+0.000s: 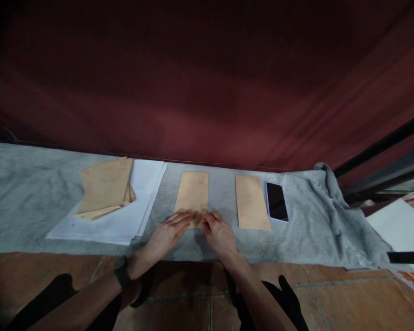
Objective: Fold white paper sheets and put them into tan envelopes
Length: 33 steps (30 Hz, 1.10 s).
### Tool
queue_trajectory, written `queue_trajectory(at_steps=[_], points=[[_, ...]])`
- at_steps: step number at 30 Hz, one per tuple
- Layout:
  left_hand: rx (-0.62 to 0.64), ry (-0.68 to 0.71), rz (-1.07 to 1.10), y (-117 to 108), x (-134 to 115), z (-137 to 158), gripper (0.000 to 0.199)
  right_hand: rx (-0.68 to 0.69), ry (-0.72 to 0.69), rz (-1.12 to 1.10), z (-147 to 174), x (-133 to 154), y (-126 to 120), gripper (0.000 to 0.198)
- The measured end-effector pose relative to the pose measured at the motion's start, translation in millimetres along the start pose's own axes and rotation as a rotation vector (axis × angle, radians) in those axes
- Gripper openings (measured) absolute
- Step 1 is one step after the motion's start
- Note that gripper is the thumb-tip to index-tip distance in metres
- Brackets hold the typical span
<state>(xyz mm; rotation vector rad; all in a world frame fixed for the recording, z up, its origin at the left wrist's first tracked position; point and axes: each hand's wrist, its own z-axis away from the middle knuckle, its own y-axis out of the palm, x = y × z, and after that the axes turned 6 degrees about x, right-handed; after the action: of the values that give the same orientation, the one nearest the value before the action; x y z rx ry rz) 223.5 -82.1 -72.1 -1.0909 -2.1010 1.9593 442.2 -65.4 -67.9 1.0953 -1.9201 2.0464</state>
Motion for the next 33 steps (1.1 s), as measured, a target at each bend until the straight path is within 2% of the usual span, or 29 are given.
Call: queue_trajectory(at_steps=[3,6,9,13,17,24,29,33], points=[[0.055,0.052,-0.157,2.4,-6.3,6.9,0.045,-0.068,-0.066,0.055,6.1,14.8,6.6,0.024],[0.097,0.07,-0.299,3.6,-13.9,13.3,0.049,-0.027,-0.145,0.04,14.7,30.0,15.6,0.035],[0.106,0.06,-0.375,7.4,-19.7,18.5,0.049,0.009,-0.137,0.064,23.8,40.3,25.7,0.047],[0.088,0.02,-0.396,19.6,-26.2,27.0,0.053,0.019,-0.109,0.158,33.8,43.1,36.9,0.053],[0.064,-0.013,-0.406,26.9,-31.8,35.0,0.063,-0.031,-0.12,0.259,39.6,39.5,46.1,0.054],[0.127,-0.033,-0.393,12.7,-26.3,47.4,0.067,-0.117,-0.114,0.403,43.6,36.9,55.2,0.057],[0.169,-0.159,-0.386,14.7,-31.7,51.9,0.074,-0.168,-0.044,0.47,50.5,35.1,60.7,0.064],[0.191,-0.269,-0.391,20.9,-44.1,45.8,0.078,-0.185,0.018,0.478,53.0,35.2,65.6,0.063]])
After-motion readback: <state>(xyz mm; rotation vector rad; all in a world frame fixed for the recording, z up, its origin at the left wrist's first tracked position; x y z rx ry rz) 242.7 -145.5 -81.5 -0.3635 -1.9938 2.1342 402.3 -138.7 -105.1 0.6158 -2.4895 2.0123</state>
